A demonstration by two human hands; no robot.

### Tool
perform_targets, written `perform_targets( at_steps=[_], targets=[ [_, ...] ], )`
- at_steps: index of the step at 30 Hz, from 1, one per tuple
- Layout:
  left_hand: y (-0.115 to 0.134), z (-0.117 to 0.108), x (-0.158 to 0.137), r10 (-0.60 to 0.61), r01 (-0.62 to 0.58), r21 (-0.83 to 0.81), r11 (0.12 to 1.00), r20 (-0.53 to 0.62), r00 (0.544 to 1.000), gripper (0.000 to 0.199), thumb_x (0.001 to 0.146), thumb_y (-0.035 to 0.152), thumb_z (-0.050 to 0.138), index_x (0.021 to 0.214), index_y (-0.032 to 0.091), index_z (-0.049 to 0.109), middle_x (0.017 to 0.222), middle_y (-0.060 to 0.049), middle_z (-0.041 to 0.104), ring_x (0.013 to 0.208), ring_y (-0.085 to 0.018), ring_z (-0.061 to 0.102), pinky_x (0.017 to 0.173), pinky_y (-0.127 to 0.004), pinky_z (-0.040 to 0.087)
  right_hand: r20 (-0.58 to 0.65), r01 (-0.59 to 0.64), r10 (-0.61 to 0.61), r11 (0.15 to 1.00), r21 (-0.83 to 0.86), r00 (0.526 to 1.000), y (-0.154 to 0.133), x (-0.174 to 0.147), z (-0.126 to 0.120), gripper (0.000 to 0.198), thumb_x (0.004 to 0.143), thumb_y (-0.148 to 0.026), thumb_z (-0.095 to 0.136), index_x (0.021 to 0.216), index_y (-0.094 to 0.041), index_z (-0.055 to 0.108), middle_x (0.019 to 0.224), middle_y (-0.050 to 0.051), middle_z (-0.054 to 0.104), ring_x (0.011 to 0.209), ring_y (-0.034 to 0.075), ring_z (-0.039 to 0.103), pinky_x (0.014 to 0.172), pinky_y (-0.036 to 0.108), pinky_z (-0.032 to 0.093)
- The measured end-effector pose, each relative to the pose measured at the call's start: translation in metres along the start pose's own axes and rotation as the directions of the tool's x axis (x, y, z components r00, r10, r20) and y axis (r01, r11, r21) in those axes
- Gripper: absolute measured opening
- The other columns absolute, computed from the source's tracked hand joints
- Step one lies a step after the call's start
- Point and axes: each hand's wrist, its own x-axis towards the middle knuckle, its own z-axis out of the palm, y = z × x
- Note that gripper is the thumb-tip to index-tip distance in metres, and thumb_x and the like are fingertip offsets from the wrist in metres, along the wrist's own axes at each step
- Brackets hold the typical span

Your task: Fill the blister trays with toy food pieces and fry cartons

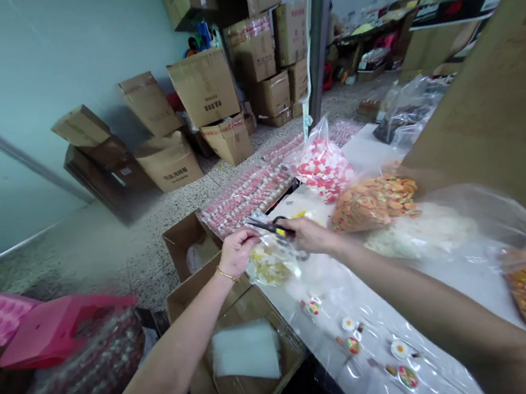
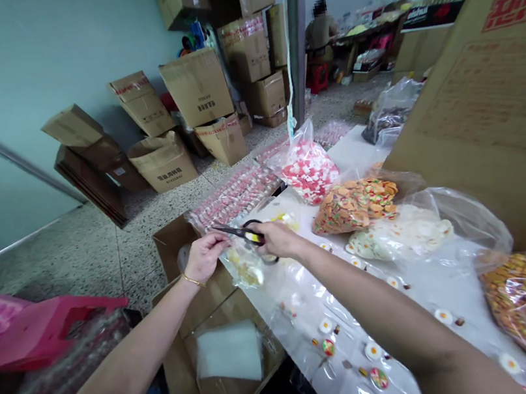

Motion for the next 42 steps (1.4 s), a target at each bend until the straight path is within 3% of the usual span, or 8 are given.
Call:
perform_targets(
  at_steps=[10,16,21,25,27,30,33,42],
  targets=[
    [-0.025,0.015,-0.025,-0.297,0.209,-0.422,0.882,-0.154,0.942,0.02,0.058,0.03,0.066,0.067,0.014,0.058,0.062,0.001,0.06,0.056,-0.009,0.052,0.06,-0.024,0.045,0.016,-0.041,0.042,0.999,-0.033,0.999,-0.001,0.028,0.043,0.025,0.075,-0.035,0.046,0.078,-0.016,0.061,0.069,0.004,0.06,0.062,0.013,0.051,0.055,0.02,0.032],
    [-0.012,0.003,-0.034,0.115,-0.107,0.077,0.991,-0.117,0.986,0.01,0.072,0.023,0.055,0.068,0.018,0.063,0.07,-0.002,0.062,0.071,-0.014,0.056,0.069,-0.028,0.045,-0.024,-0.04,0.041,0.999,0.037,0.999,0.0,0.02,0.042,0.016,0.072,-0.023,0.05,0.081,-0.016,0.061,0.067,0.001,0.056,0.062,0.011,0.048,0.056,0.019,0.032],
    [-0.01,-0.012,-0.056,0.392,-0.378,0.41,0.83,0.052,0.918,0.016,0.076,0.017,0.05,0.075,0.023,0.065,0.079,-0.003,0.065,0.078,-0.015,0.056,0.077,-0.034,0.041,-0.086,-0.065,0.082,0.98,0.191,0.993,0.012,-0.011,0.01,0.032,0.071,-0.041,0.055,0.087,-0.014,0.057,0.073,0.002,0.054,0.063,0.012,0.047,0.057,0.021,0.035],
    [-0.017,-0.008,-0.077,0.453,-0.397,0.585,0.707,0.057,0.89,0.02,0.075,0.013,0.051,0.078,0.025,0.066,0.079,-0.002,0.066,0.079,-0.016,0.055,0.075,-0.035,0.039,0.105,-0.19,0.169,0.95,0.246,0.98,0.018,-0.048,-0.032,0.049,0.071,-0.058,0.048,0.09,-0.014,0.055,0.072,0.002,0.053,0.064,0.014,0.047,0.057,0.023,0.037],
    [-0.022,-0.005,-0.084,0.468,-0.388,0.616,0.686,0.035,0.883,0.021,0.074,0.011,0.05,0.08,0.025,0.066,0.08,-0.002,0.066,0.077,-0.016,0.056,0.072,-0.033,0.04,0.323,-0.265,0.163,0.915,0.303,0.932,0.018,-0.062,-0.045,0.055,0.07,-0.063,0.046,0.092,-0.014,0.056,0.066,0.001,0.052,0.06,0.013,0.047,0.056,0.024,0.038],
    [-0.03,-0.003,-0.091,0.458,-0.386,0.586,0.712,0.028,0.888,0.024,0.075,0.01,0.047,0.086,0.023,0.064,0.089,-0.004,0.066,0.081,-0.015,0.058,0.071,-0.03,0.044,0.617,-0.416,0.121,0.835,0.36,0.777,0.018,-0.074,-0.049,0.062,0.068,-0.067,0.044,0.095,-0.012,0.055,0.056,-0.001,0.047,0.05,0.01,0.044,0.049,0.023,0.036],
    [-0.034,-0.001,-0.095,0.423,-0.378,0.523,0.764,0.036,0.905,0.027,0.078,0.01,0.043,0.092,0.022,0.062,0.101,-0.006,0.064,0.091,-0.015,0.059,0.076,-0.03,0.047,0.747,-0.498,0.11,0.807,0.319,0.656,0.019,-0.074,-0.039,0.068,0.066,-0.069,0.045,0.1,-0.01,0.055,0.052,-0.003,0.045,0.044,0.008,0.041,0.045,0.022,0.032],
    [-0.026,0.002,-0.097,0.378,-0.354,0.4,0.845,0.021,0.926,0.027,0.077,0.008,0.042,0.09,0.021,0.062,0.099,-0.006,0.065,0.094,-0.016,0.059,0.082,-0.031,0.049,0.791,-0.436,0.034,0.848,0.301,0.612,0.025,-0.039,-0.005,0.072,0.064,-0.072,0.043,0.1,-0.01,0.055,0.049,-0.005,0.044,0.042,0.007,0.041,0.043,0.019,0.03]
  ],
)
